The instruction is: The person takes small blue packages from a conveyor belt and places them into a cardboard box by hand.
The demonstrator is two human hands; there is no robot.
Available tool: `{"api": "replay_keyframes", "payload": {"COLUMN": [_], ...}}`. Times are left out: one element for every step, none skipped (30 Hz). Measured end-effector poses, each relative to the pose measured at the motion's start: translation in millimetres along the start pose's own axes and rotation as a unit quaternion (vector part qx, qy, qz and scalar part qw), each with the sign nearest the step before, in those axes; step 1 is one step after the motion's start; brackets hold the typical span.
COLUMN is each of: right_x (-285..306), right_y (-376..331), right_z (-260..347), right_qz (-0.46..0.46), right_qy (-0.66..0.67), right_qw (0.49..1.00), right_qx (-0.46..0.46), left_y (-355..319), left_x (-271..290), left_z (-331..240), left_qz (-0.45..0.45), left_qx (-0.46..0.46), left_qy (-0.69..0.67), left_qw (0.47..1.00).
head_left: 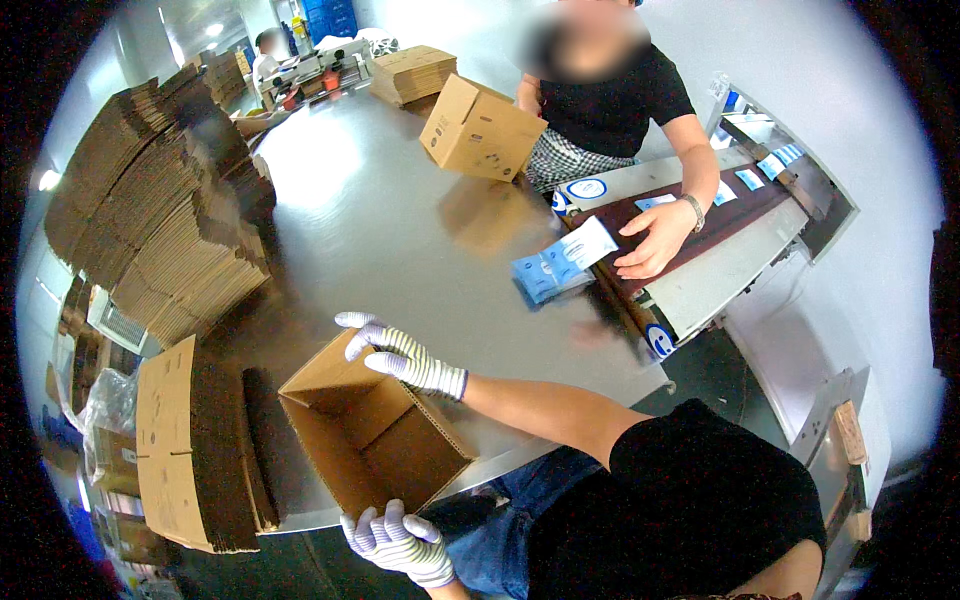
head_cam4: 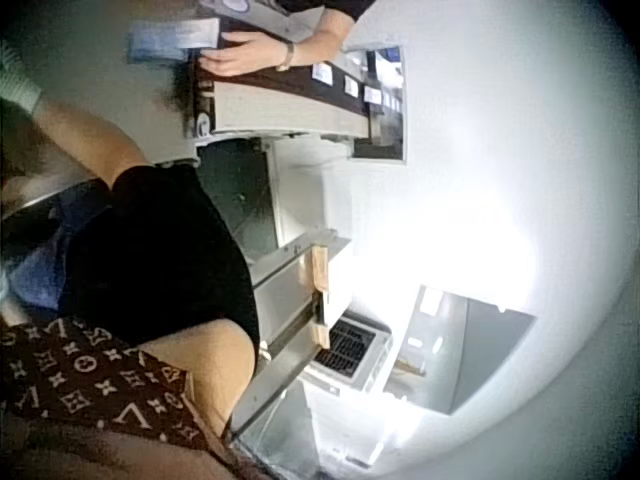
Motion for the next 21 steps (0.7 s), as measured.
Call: {"api": "replay_keyframes", "payload": {"right_x": [-0.5,-0.7,-1.2,-1.2,-1.5,-2.2,-1.8,-1.3,-1.2,-1.6,-1.7,-1.7,-1.6,-1.5,-1.6,-1.7,-1.5,-1.5,-1.2,-0.7,-0.1], "right_y": [0.1,0.1,0.4,0.5,0.7,1.2,1.0,0.8,0.6,0.9,0.8,0.7,0.7,0.6,1.0,0.9,0.9,0.7,0.6,0.3,0.0], "right_z": [1.7,3.2,4.4,5.3,6.0,6.6,5.1,3.5,1.9,1.7,1.8,1.8,2.4,2.9,3.2,2.3,1.6,0.9,0.7,0.8,1.0], "right_qz": [0.001,-0.001,-0.002,-0.002,-0.002,-0.002,-0.001,-0.001,0.0,0.001,-0.001,-0.002,-0.002,-0.002,-0.003,-0.003,-0.003,-0.003,-0.003,-0.004,-0.005], "right_qy": [0.002,0.003,0.003,0.004,0.006,0.008,0.008,0.006,0.005,0.005,0.006,0.008,0.008,0.002,-0.003,-0.003,-0.005,-0.007,-0.007,-0.009,-0.011], "right_qw": [1.0,1.0,1.0,1.0,1.0,1.0,1.0,1.0,1.0,1.0,1.0,1.0,1.0,1.0,1.0,1.0,1.0,1.0,1.0,1.0,1.0], "right_qx": [0.001,-0.002,-0.004,-0.004,-0.003,-0.002,-0.001,-0.002,-0.002,-0.002,-0.003,-0.003,-0.003,-0.003,-0.003,-0.003,-0.002,0.0,0.0,0.001,0.003], "left_y": [-0.3,-0.1,0.3,1.0,2.1,3.1,3.7,4.3,4.7,5.3,5.8,6.1,6.2,6.2,6.4,6.3,6.0,5.8,5.6,5.4,5.4], "left_x": [1.0,1.3,1.6,2.2,3.0,3.7,3.0,2.6,2.9,3.0,3.3,3.6,3.8,4.0,4.2,4.0,3.8,3.7,3.6,3.2,2.9], "left_z": [-0.4,-0.3,-0.2,-1.5,-2.9,-3.6,-3.1,-3.4,-4.2,-4.3,-4.6,-4.7,-4.8,-4.8,-4.7,-4.3,-4.0,-3.9,-4.4,-4.9,-5.0], "left_qz": [0.0,0.004,0.008,0.008,0.007,0.006,0.005,-0.004,-0.013,-0.013,-0.012,-0.012,-0.012,-0.013,-0.015,-0.015,-0.014,-0.013,-0.013,-0.009,-0.005], "left_qx": [0.0,0.009,0.018,0.018,0.017,0.015,0.015,0.001,-0.014,-0.014,-0.012,-0.01,-0.01,-0.011,-0.011,-0.011,-0.014,-0.017,-0.017,-0.01,-0.004], "left_qy": [0.002,-0.006,-0.015,-0.013,-0.011,-0.008,-0.007,-0.001,0.005,0.006,0.006,0.007,0.008,0.011,0.015,0.015,0.01,0.005,0.005,0.004,0.003], "left_qw": [1.0,1.0,1.0,1.0,1.0,1.0,1.0,1.0,1.0,1.0,1.0,1.0,1.0,1.0,1.0,1.0,1.0,1.0,1.0,1.0,1.0]}}
Point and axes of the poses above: each hand's wrist, its own y-axis towards the middle knuckle, its own x-axis out of the back of the hand, z = x × y, the point moved 5 cm from there along y, towards the middle knuckle, and after that the axes turned 2 degrees about x, right-handed, at the moved point
